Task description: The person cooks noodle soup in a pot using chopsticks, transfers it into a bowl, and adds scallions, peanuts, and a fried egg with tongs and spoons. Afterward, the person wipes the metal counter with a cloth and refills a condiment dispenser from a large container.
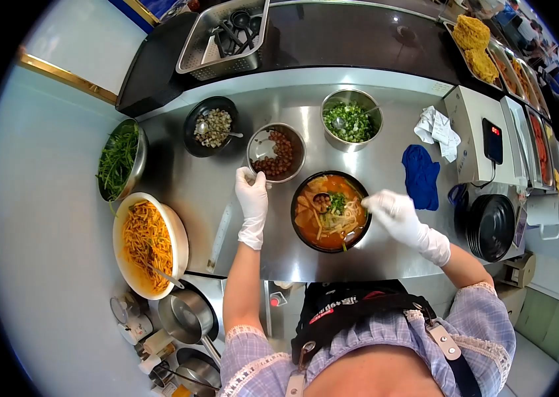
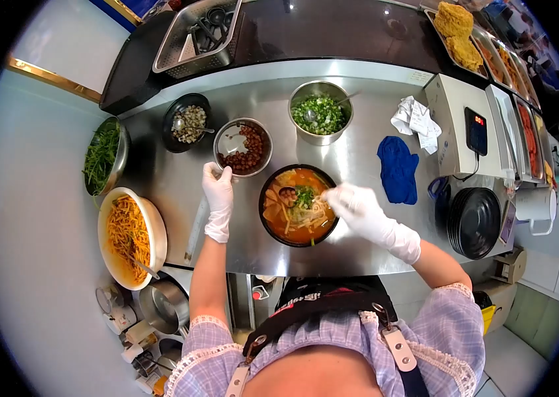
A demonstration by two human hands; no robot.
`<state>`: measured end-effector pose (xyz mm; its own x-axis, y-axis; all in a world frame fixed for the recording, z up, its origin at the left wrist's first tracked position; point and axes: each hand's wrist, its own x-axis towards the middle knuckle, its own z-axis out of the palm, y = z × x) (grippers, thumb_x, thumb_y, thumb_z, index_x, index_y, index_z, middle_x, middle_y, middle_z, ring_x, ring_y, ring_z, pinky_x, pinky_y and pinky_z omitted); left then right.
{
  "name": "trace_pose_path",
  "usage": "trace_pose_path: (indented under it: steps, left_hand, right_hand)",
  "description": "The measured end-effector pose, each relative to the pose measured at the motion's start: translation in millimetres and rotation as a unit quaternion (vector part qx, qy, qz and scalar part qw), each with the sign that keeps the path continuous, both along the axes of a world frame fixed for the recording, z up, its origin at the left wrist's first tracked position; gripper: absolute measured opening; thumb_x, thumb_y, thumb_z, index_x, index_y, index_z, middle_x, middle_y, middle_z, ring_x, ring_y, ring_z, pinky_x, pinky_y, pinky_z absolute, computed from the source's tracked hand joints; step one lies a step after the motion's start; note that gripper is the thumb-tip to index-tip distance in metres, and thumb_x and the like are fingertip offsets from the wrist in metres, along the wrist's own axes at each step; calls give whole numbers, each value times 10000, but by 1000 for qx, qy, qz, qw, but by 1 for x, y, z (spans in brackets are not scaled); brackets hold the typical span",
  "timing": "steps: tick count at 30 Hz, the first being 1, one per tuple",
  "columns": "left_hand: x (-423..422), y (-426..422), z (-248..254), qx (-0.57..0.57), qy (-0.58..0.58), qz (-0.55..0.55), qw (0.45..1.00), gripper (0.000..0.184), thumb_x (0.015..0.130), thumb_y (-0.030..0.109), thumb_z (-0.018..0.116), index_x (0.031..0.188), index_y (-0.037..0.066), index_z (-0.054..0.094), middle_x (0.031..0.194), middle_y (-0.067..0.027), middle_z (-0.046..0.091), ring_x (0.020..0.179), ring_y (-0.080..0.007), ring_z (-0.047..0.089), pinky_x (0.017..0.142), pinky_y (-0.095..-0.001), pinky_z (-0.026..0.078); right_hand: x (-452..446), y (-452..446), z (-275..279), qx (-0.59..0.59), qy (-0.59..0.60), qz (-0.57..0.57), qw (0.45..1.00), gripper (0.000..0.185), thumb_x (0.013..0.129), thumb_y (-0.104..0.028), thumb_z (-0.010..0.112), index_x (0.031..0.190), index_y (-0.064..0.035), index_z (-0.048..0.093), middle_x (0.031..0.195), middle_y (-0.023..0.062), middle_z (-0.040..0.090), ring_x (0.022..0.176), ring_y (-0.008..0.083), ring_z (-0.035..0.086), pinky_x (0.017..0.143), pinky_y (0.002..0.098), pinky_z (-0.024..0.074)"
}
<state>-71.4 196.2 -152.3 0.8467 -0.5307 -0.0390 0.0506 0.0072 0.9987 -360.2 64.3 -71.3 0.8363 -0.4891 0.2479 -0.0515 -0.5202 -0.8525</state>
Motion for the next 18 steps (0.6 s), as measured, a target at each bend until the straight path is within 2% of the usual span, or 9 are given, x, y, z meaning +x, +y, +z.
trace_pose_path:
  steps: [1,2,5,9,11,13,15,17,18]
  left_hand:
    - [1,-2,-1,-2,3,3,1000,160,863,-20,572,849,56,432,712,-13,509,540,-92,524,502,-232,445]
    - [1,-3,-2,-4,6,6,1000,156,862,-17,573,854,53,433,716,-17,512,535,-94,525,497,-235,450]
    - [4,-10,-6,10,-6,11,1000,143,857,-16,582,873,43,453,740,-42,547,565,-130,567,516,-270,506]
    - [10,-41,-15,2,78,34,996,158,842,4,601,920,27,465,812,-72,575,622,-162,617,532,-274,536]
    - [11,-65,-20,-13,136,65,988,146,826,-25,577,914,13,468,814,-85,560,609,-169,615,498,-285,538]
    - [14,-84,-28,-26,181,61,981,149,826,-17,589,924,3,478,825,-88,565,640,-187,630,524,-285,550]
    - [16,-95,-28,-43,224,48,972,195,862,79,645,960,-3,498,864,-111,591,643,-207,639,576,-315,564]
    - [27,-90,-21,-32,258,-3,966,305,914,260,617,1016,-9,518,905,-124,578,767,-254,653,633,-335,563]
    - [33,-83,-19,-15,276,67,959,375,924,343,582,1031,-9,513,927,-135,576,782,-262,652,640,-351,560]
  right_hand:
    - [-2,0,5,-181,-6,70,981,148,823,18,599,966,11,637,823,100,633,656,213,620,596,300,512]
    - [-2,2,4,-212,-11,89,973,206,775,63,591,962,-5,641,832,142,634,686,292,630,617,348,520]
    - [18,-11,4,-193,-78,3,978,193,792,49,587,967,-12,643,841,134,643,692,272,638,620,343,518]
    - [90,-29,5,119,8,-172,978,180,905,-69,564,1045,9,647,808,66,647,659,145,609,611,261,488]
    - [129,-52,-32,272,-64,-161,947,192,951,-73,526,1090,22,618,822,16,611,653,56,550,579,204,452]
    - [158,-73,-46,361,-98,-164,913,255,954,-69,515,1179,40,566,869,45,630,646,74,564,594,202,470]
    - [176,-82,-48,391,-138,-213,884,364,941,-76,533,1280,43,483,895,61,636,638,84,570,579,204,474]
    - [179,-81,-41,298,-119,-297,899,471,916,-60,548,1350,40,394,838,35,605,616,69,547,540,197,446]
    - [179,-73,-34,292,-141,-282,903,446,918,-61,543,1336,24,412,807,12,589,611,51,523,535,186,430]
